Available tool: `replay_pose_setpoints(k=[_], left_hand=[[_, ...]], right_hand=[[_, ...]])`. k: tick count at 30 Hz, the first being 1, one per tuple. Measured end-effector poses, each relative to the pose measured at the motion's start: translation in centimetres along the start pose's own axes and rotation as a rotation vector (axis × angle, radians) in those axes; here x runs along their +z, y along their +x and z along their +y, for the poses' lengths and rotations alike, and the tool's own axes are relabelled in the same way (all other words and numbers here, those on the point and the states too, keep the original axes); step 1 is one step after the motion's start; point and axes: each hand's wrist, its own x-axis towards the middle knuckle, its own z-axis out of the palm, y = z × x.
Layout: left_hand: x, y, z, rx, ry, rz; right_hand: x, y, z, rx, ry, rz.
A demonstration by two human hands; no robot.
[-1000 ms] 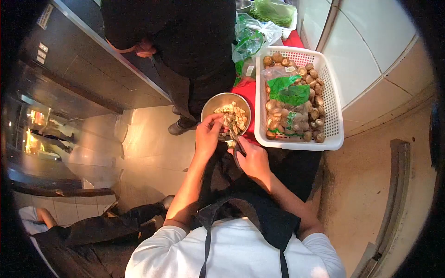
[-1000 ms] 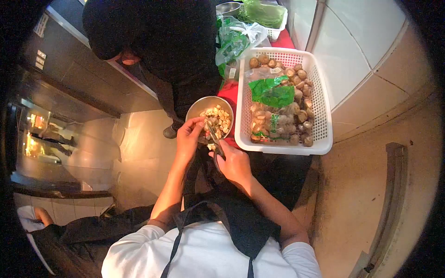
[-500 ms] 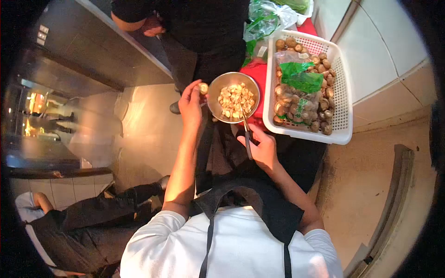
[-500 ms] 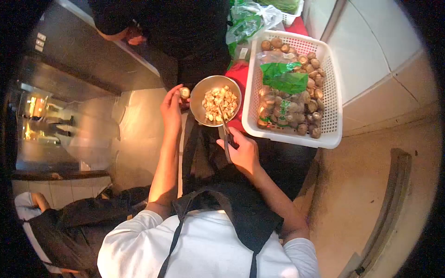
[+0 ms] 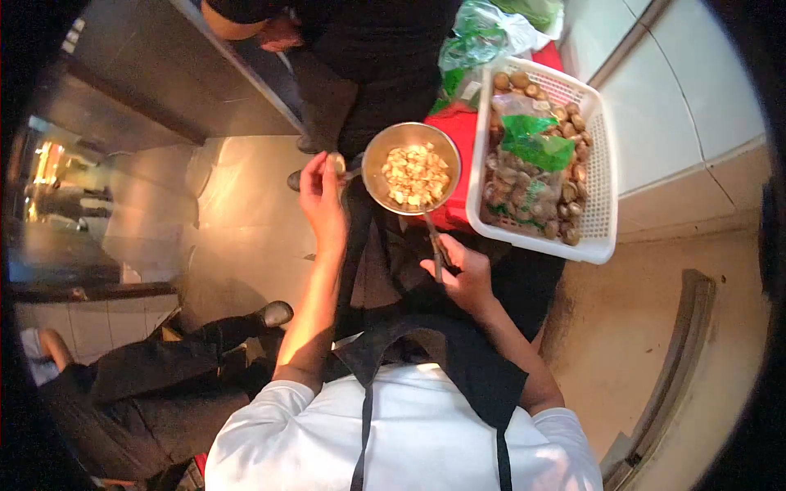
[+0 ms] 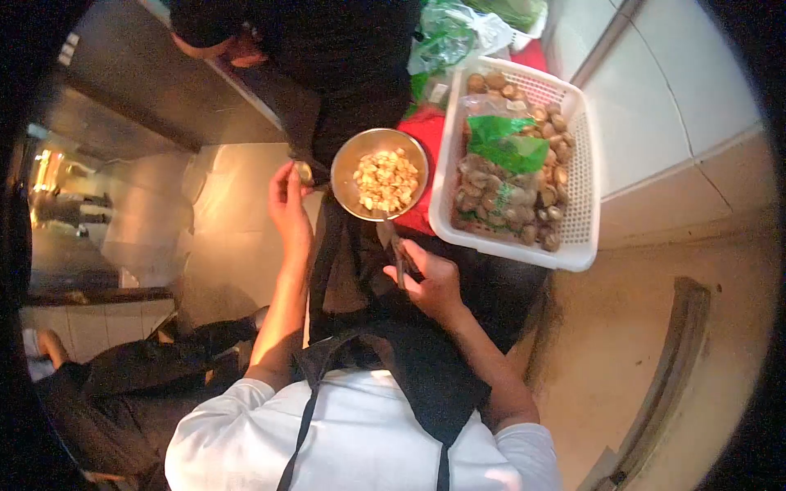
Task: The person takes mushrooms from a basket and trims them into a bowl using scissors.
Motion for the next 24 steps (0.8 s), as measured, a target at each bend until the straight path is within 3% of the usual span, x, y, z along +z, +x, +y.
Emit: replay_pose_setpoints(k=[4,6,12,19,22,23,24], left_hand=[[7.1,-1.2,10.6,0.001,-0.134,-0.518],[11.3,-2.0,12.1,0.106,-0.363,-0.480],[8.4,-2.0,9.9,0.233,-0.030,-0.549],[0.1,-6.8,0.6,-0.328,0.205,-0.561],[1.3,-9.1,-1.3,-0.254,0.388,-0.506],[1.4,-9.7,-2.1,-0.132,0.477,-0.514],[1.6,-10.4,-3.1,0.172,0.532,-0.491]], right_hand=[[-0.1,-1.1,0.3,-0.105,-0.074,-0.070],[0.1,-1.8,0.6,-0.113,-0.115,-0.103],[-3.3,-5.2,-0.7,0.004,-0.289,-0.217],[-7.5,-8.8,-1.9,0.212,-0.285,-0.139],[-8.5,-9.0,-1.2,0.219,-0.305,-0.183],[-8.6,-9.3,-0.4,0.207,-0.309,-0.197],[-8.7,-9.3,0.2,0.192,-0.311,-0.212]])
